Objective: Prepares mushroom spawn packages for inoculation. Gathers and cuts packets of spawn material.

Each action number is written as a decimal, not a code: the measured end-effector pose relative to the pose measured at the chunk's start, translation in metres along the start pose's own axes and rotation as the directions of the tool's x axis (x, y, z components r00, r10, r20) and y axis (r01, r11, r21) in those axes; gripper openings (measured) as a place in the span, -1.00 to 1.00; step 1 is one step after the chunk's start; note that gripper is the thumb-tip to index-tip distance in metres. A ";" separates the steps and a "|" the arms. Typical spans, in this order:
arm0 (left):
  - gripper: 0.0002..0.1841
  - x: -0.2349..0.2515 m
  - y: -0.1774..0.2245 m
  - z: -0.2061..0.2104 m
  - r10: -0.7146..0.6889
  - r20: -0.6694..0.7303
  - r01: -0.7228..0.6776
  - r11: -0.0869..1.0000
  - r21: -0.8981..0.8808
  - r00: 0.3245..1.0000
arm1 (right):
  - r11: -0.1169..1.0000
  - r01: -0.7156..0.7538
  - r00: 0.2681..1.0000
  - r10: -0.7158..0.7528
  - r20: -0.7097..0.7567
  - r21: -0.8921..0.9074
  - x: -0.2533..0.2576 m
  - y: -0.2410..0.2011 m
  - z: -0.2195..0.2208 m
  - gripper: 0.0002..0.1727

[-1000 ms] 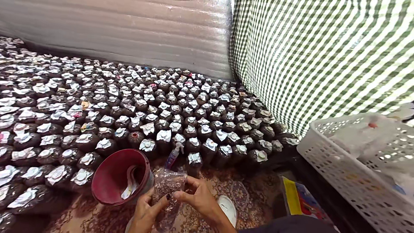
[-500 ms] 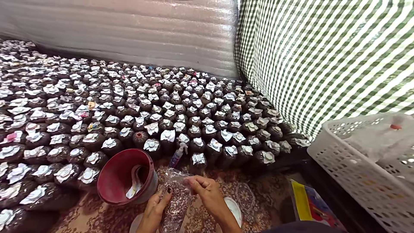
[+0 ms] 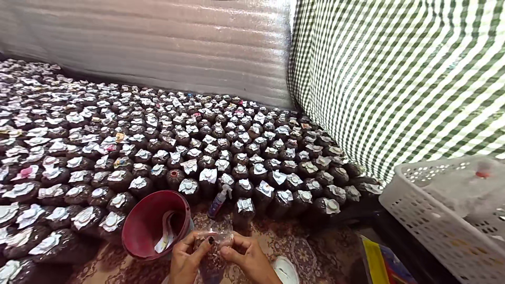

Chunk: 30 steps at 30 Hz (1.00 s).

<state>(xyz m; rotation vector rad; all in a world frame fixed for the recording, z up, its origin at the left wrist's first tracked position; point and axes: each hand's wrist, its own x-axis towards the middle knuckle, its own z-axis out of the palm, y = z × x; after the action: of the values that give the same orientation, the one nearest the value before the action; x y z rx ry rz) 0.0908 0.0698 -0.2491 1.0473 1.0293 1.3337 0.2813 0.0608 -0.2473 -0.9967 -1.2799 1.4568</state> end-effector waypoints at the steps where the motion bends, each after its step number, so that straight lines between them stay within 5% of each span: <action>1: -0.82 0.001 0.000 -0.001 0.009 -0.003 -0.009 1.000 -0.009 1.000 | 1.000 -0.016 1.000 0.015 0.015 0.018 0.000 0.000 -0.002 -0.79; 5: -0.80 0.002 0.004 -0.005 -0.024 -0.001 0.024 0.998 -0.058 1.000 | 0.998 -0.022 0.996 0.018 -0.085 -0.052 0.001 -0.002 0.004 -0.53; 10: -0.87 -0.003 0.008 -0.001 -0.120 -0.007 0.119 0.987 -0.107 0.993 | 0.986 0.055 0.988 -0.076 -0.132 -0.159 0.001 0.000 0.019 -0.67; 13: -0.42 0.001 0.009 -0.008 -0.023 0.254 0.048 0.994 -0.096 0.967 | 0.992 0.122 0.978 -0.127 -0.164 -0.040 -0.001 -0.012 0.018 -0.84; 15: -0.24 -0.001 0.007 -0.012 -0.090 0.363 0.086 0.996 0.029 0.927 | 0.990 0.137 0.966 -0.128 -0.223 0.029 -0.001 -0.022 0.011 -0.85; 18: -0.55 -0.007 0.000 -0.009 -0.180 0.325 0.159 0.983 0.089 0.928 | 0.986 0.118 0.960 -0.082 -0.269 0.120 0.003 -0.026 -0.004 -0.70; 21: -0.80 -0.007 -0.007 -0.006 -0.229 0.185 0.202 0.967 0.155 0.956 | 0.999 -0.044 0.979 0.047 -0.198 0.020 0.002 -0.018 -0.013 -0.46; 25: -0.68 -0.002 -0.008 -0.013 -0.232 0.277 0.129 0.930 0.343 0.933 | 0.998 -0.058 0.967 0.049 -0.248 -0.032 0.005 -0.004 -0.004 -0.70; 30: -0.41 0.000 -0.005 -0.006 -0.152 0.287 0.114 0.983 0.147 0.946 | 1.000 -0.023 0.979 0.019 -0.201 -0.016 0.002 -0.009 -0.008 -0.82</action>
<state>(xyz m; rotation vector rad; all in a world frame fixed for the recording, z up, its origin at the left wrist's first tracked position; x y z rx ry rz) 0.0858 0.0702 -0.2556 1.2107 0.9485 0.9746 0.2899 0.0648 -0.2395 -1.1422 -1.1408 1.3247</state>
